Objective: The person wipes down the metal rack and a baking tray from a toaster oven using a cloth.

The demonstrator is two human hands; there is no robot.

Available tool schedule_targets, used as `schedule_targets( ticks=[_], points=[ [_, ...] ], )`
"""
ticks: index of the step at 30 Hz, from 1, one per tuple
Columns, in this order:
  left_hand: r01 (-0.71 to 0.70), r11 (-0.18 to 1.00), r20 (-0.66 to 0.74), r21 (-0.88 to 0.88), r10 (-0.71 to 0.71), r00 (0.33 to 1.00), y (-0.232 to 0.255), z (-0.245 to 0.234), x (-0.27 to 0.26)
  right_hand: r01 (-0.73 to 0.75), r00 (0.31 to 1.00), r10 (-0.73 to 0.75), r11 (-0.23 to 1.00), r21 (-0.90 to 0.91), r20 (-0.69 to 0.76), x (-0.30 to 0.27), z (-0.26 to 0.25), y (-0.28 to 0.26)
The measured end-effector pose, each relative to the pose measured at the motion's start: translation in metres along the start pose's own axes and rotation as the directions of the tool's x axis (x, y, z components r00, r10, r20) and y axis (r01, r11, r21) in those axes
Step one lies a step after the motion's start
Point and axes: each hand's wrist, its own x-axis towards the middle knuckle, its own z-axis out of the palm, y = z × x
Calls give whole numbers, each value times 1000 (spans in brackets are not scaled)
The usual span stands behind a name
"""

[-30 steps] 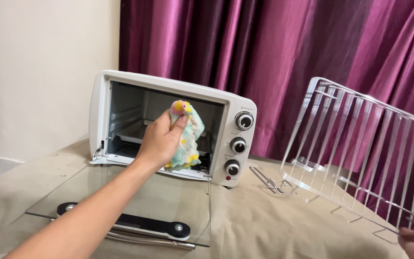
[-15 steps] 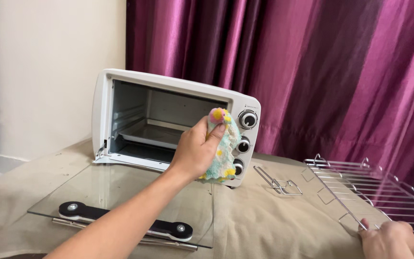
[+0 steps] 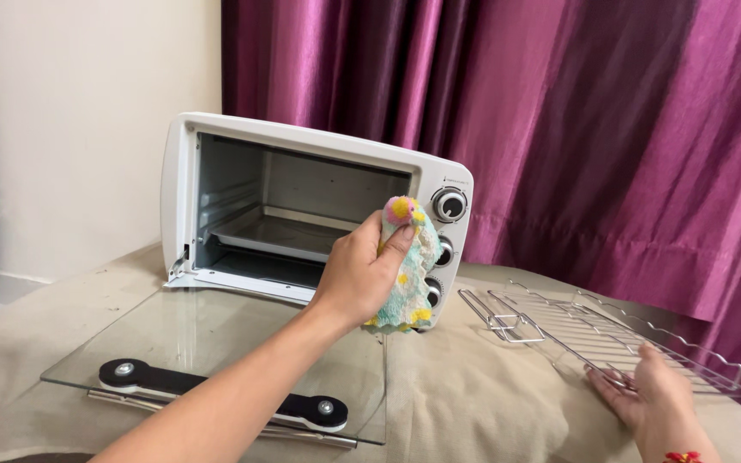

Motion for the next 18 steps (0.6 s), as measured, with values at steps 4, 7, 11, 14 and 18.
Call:
schedule_targets(
  ticks=[4,7,11,14,18],
  points=[
    [14,1000,0,-2,-14,1000,1,0,-1,21,1000,-22,991,-131,-5,-5,2,6],
    [26,1000,8,5,-26,1000,0,-2,-2,-36,992,71,952,-305,102,1,-7,7],
    [0,1000,12,18,0,1000,-3,-9,-4,14,987,85,801,-599,136,11,-18,5],
    [-15,999,19,42,15,1000,-7,-23,-6,120,984,34,601,-790,175,11,-17,-4],
    [50,985,27,163,-55,998,-13,-52,-3,289,951,-223,398,-871,214,-32,16,-10]
  ],
)
